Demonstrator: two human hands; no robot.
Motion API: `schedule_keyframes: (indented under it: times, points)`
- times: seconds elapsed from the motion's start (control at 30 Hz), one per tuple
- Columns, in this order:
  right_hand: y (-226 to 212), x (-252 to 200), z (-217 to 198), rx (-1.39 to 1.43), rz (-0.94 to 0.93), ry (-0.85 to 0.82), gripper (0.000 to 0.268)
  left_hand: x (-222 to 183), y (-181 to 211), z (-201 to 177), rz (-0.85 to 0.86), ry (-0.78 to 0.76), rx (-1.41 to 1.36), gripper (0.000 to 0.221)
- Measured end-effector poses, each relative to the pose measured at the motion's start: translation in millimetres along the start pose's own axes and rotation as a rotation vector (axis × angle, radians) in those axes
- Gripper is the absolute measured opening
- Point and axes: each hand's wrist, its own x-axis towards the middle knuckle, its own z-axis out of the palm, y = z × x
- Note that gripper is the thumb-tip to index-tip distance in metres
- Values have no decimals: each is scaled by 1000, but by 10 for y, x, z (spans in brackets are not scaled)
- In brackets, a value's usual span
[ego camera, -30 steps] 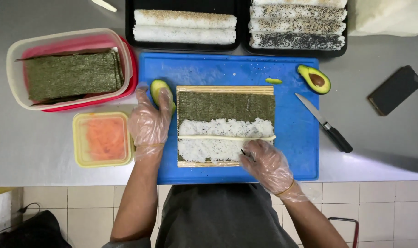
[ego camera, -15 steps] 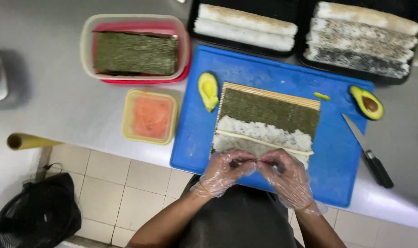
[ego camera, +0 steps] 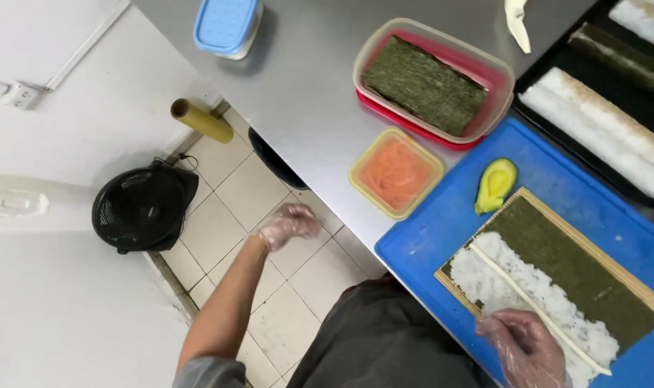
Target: Assembling a sushi roll by preparing avocado, adding carrots, and using a bamboo mat to roll it.
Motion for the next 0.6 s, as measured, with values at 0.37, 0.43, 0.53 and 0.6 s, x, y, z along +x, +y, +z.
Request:
schedule_keyframes:
  times: [0.37, 0.43, 0.53, 0.6]
  points:
    - [102, 116, -35, 37, 24, 6, 15, 755, -100, -430, -206, 586, 30, 31]
    - [234, 391, -128, -86, -113, -32, 17, 303, 546, 102, -354, 311, 215, 33]
    - [50, 769, -120, -221, -340, -26, 21, -119, 910, 799, -469, -179, 395, 32]
    - [-177, 1175, 40, -223, -434, 40, 24, -255, 987, 1167, -446, -410, 390, 32]
